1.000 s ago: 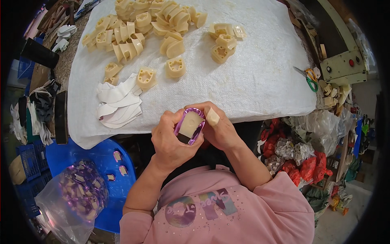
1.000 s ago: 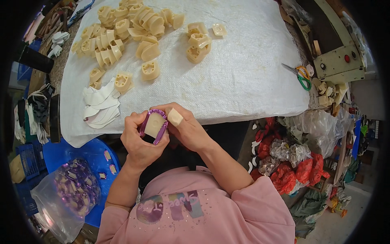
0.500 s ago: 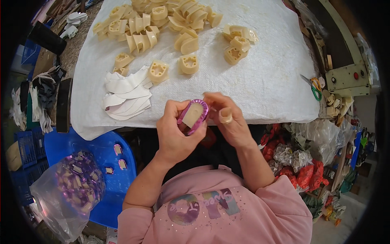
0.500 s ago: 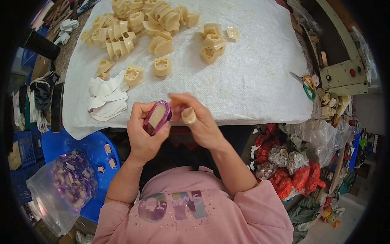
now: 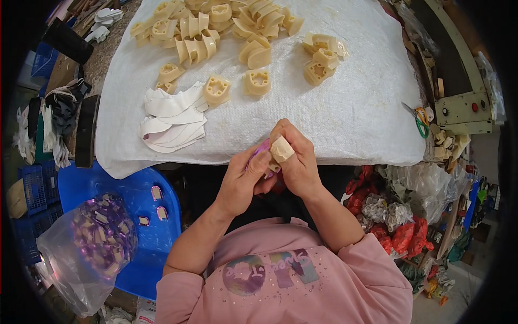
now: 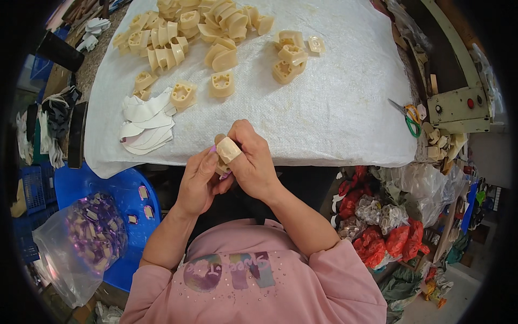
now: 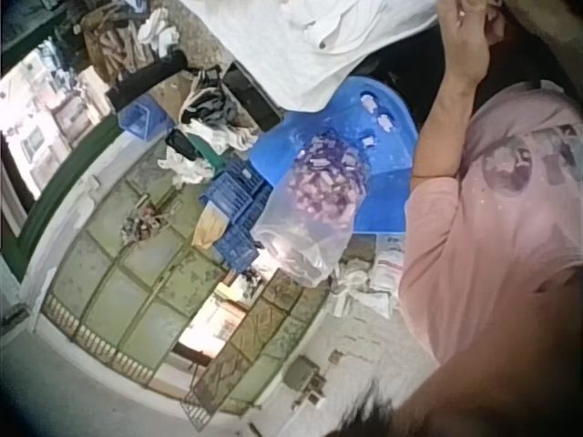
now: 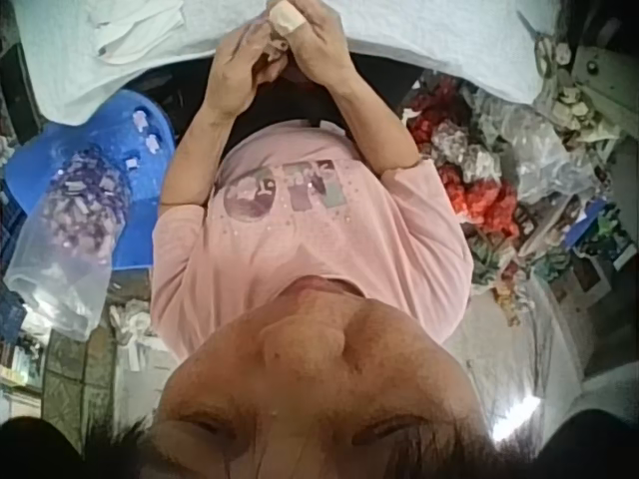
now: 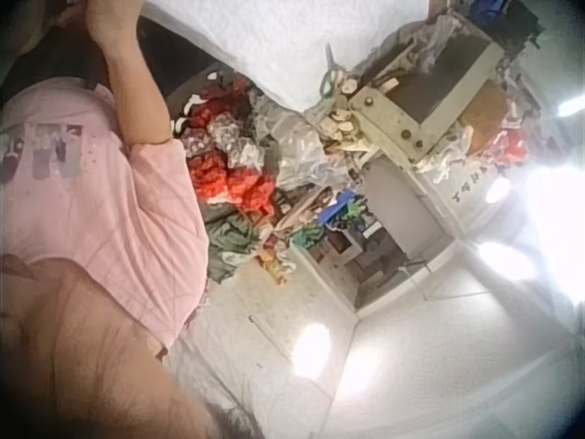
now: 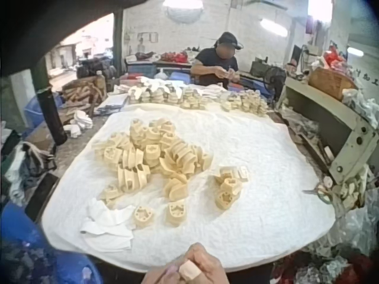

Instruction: Assembling shoe components by hand using adhesive strips.

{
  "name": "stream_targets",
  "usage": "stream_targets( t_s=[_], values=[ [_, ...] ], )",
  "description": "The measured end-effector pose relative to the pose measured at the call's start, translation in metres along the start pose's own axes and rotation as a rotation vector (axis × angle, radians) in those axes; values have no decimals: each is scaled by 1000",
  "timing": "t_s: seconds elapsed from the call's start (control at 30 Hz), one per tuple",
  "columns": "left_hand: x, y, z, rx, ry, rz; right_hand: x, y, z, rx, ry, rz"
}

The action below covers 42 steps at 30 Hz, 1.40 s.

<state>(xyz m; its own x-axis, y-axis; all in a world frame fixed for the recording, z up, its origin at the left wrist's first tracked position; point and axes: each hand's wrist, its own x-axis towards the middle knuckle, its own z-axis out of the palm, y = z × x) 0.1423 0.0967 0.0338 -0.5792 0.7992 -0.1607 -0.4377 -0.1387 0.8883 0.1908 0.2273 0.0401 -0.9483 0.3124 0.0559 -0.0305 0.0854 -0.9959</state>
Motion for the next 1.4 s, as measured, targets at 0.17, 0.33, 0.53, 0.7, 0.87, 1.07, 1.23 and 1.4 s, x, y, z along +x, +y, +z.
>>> stream_targets(
  t_s=[0.17, 0.33, 0.53, 0.7, 0.87, 1.07, 1.23, 1.4],
  values=[
    [-5, -4, -10, -536, -72, -90, 8, 0, 3, 5, -66, -11],
    [-22, 8, -26, -518, 15, -115, 19, -6, 11, -80, -168, 19],
    [-82, 8, -95, 400, 533, 75, 42, -12, 27, -375, -236, -249],
    [-140, -29, -150, 431, 953, 15, 55, -12, 43, -347, -268, -304],
    [-152, -46, -169, 857, 1065, -150, 69, -10, 62, -512, -231, -473],
    [-96, 16, -124, 1145, 1027, 484, 100, -15, 74, -958, -222, -666],
    [-36, 41, -94, 1417, 588, 878, 116, -8, 79, -1126, -270, -794],
    [-16, 27, -102, 1563, 581, 703, 119, -8, 82, -1185, -345, -928]
  ],
)
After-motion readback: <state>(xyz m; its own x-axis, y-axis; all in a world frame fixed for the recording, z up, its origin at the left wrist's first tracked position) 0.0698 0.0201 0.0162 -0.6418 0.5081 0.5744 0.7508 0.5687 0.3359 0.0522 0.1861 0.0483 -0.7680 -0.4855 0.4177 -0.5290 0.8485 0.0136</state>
